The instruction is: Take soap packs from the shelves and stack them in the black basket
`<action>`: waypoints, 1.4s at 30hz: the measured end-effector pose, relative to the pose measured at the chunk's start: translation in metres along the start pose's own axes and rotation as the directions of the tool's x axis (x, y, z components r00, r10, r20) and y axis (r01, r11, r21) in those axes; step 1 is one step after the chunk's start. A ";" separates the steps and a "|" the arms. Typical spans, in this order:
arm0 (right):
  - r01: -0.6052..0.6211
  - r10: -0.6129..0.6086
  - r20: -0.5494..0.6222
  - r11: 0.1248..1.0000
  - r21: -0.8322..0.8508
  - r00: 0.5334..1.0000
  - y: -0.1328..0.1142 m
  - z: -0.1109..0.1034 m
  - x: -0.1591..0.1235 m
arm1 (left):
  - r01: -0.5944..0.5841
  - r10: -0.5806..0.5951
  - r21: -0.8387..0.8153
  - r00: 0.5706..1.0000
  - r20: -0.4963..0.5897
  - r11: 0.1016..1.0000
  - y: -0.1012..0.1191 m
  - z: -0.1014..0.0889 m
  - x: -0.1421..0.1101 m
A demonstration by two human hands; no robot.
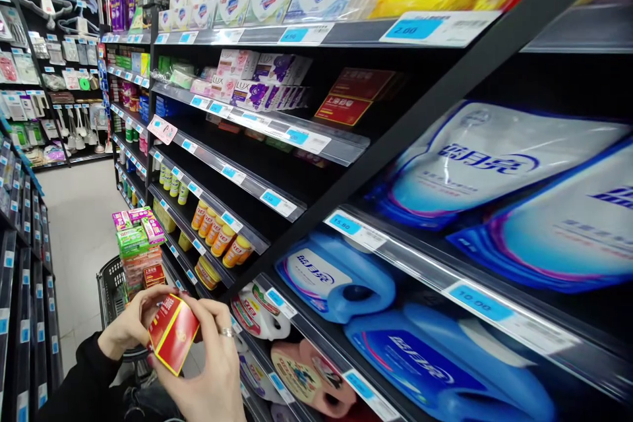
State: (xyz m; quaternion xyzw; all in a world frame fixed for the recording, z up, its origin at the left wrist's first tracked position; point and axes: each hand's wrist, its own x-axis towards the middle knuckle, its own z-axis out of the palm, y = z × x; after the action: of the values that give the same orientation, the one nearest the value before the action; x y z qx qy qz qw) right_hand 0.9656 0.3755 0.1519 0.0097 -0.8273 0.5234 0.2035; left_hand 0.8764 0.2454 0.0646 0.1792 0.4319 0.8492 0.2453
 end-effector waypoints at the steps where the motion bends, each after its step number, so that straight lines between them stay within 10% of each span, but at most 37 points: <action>1: 0.030 -0.030 0.035 1.000 -0.004 0.999 0.002 -0.004 0.002 | -0.024 0.024 -0.011 1.000 -0.002 1.000 0.002 0.000 0.000; 6: 0.262 -0.280 0.247 0.960 0.101 0.928 0.024 -0.029 0.013 | -0.164 0.164 -0.023 0.986 0.009 0.986 0.020 0.001 -0.005; 11: 0.462 -0.478 0.182 0.878 0.125 0.859 0.046 -0.033 0.006 | -0.122 0.117 0.045 0.988 0.101 0.991 0.044 0.011 -0.013; 17: 0.273 -0.332 0.176 0.917 0.290 0.927 0.060 -0.030 -0.004 | -0.114 0.170 0.356 0.976 -0.132 0.928 0.051 0.028 -0.022; 19: 0.149 -0.236 0.169 0.898 0.413 0.957 0.066 -0.026 -0.001 | -0.225 0.335 0.588 0.939 -0.083 0.777 0.054 0.035 -0.025; 24: -0.102 -0.018 0.141 0.601 0.792 0.990 0.087 0.004 0.011 | -0.498 0.595 0.863 0.719 0.359 0.081 0.059 0.062 -0.035; 27: -0.179 0.049 0.176 0.448 0.876 0.983 0.095 0.018 0.017 | -0.509 0.573 0.859 0.687 0.446 -0.059 0.054 0.076 -0.041; 31: -0.108 -0.012 0.129 0.465 0.879 0.992 0.092 0.008 0.023 | -0.443 0.571 0.894 0.752 0.329 0.069 0.050 0.081 -0.045; 37: 0.333 -0.346 -0.034 0.864 0.377 0.937 0.060 -0.038 0.018 | -0.082 0.303 0.810 0.946 -0.120 0.580 0.044 0.075 -0.041; 42: 0.405 -0.420 0.034 0.892 0.201 0.907 0.049 -0.052 0.007 | -0.039 0.195 0.526 0.950 -0.243 0.850 0.033 0.067 -0.041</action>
State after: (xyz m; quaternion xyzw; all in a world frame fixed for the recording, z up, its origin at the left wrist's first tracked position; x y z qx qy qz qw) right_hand 0.9650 0.4438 0.1315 0.2245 -0.7600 0.5438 0.2761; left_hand 0.9355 0.2484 0.1253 0.1390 0.6620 0.7331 0.0704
